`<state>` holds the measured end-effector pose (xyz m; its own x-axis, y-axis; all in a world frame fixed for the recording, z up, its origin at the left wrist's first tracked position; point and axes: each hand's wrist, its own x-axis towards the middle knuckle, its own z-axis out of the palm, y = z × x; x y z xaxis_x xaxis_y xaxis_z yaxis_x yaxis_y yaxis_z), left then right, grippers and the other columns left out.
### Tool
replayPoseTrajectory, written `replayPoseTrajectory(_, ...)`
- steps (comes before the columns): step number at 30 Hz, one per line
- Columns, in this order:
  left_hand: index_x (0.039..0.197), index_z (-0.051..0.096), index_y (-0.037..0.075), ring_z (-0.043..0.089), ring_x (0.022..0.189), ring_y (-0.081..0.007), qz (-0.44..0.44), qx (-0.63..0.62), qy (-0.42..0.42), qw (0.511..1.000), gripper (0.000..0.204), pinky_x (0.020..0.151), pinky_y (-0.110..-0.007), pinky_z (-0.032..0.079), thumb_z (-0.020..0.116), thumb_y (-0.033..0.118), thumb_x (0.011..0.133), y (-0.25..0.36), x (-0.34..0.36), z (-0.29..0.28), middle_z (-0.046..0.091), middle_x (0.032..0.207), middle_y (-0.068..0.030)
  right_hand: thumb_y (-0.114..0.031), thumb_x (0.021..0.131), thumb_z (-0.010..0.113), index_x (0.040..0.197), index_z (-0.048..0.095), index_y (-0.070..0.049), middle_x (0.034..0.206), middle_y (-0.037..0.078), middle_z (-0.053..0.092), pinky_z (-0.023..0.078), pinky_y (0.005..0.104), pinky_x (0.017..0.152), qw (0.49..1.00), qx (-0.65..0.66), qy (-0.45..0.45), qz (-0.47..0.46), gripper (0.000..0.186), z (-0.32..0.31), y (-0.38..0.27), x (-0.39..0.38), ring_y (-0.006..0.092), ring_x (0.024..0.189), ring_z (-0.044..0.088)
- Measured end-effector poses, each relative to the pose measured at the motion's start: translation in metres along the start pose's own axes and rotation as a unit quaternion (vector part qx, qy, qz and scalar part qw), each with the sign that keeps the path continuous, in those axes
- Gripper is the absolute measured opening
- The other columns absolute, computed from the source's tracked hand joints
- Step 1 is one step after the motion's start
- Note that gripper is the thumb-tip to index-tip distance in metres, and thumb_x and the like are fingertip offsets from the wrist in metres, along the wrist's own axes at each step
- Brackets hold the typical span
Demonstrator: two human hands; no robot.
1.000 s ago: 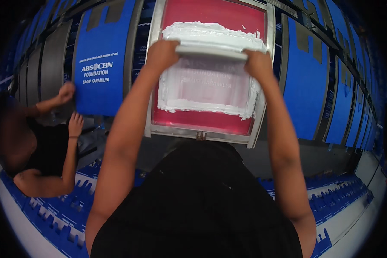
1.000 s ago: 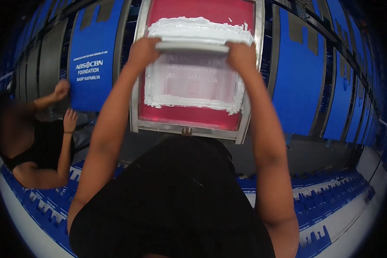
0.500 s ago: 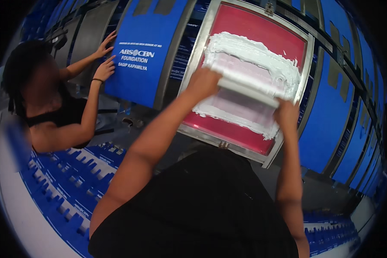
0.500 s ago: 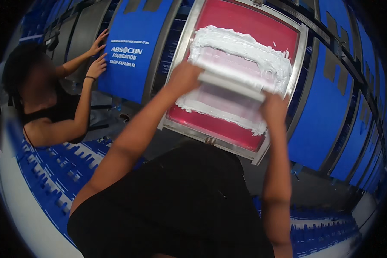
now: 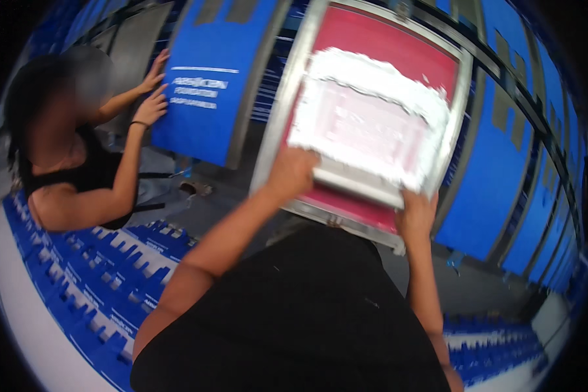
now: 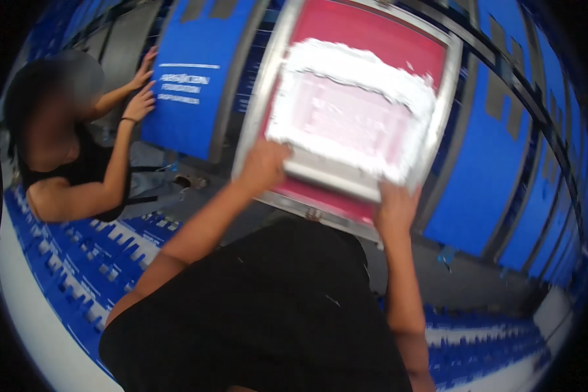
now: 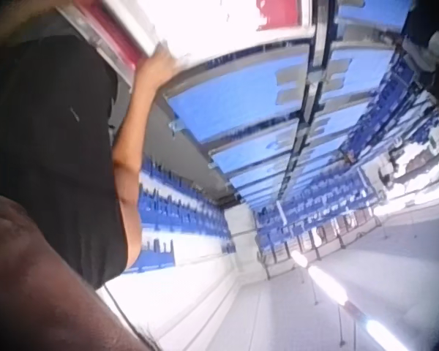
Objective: The person uses a squeegee to spread white ink evenly across a screen printing frame held in a vertical position. The person repeatedly moves the squeegee back and forth to ensure the ink covers the entire surface of the screen.
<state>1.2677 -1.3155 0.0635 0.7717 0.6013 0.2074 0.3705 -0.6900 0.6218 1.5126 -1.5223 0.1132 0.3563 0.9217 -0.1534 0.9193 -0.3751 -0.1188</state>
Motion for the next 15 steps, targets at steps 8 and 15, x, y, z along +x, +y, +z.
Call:
replayPoseTrajectory(8, 0.096, 0.073, 0.015, 0.067, 0.086, -0.0326, -0.085, 0.107, -0.131, 0.982, 0.033, 0.078, -0.042, 0.052, 0.08, 0.03, 0.067, -0.048, 0.21, -0.02, 0.07, 0.084, -0.0147, -0.011, 0.07, 0.059, 0.111, 0.069, -0.016, 0.099, 0.014, 0.07, 0.05, 0.0469, 0.089, 0.996, -0.049, -0.075, 0.03, 0.043, -0.057, 0.056, 0.222, 0.0314, 0.099, 0.066)
replayPoseTrajectory(15, 0.106, 0.066, 0.007, 0.065, 0.088, -0.0347, 0.017, 0.13, 0.189, 0.973, 0.042, 0.081, -0.044, 0.05, 0.075, 0.036, 0.076, -0.014, 0.178, -0.069, 0.068, 0.088, -0.016, -0.007, 0.063, 0.055, 0.112, 0.07, -0.012, 0.099, 0.019, 0.069, 0.052, 0.0392, 0.087, 0.991, 0.024, -0.132, 0.028, 0.052, -0.139, 0.042, 0.249, 0.0329, 0.096, 0.067)
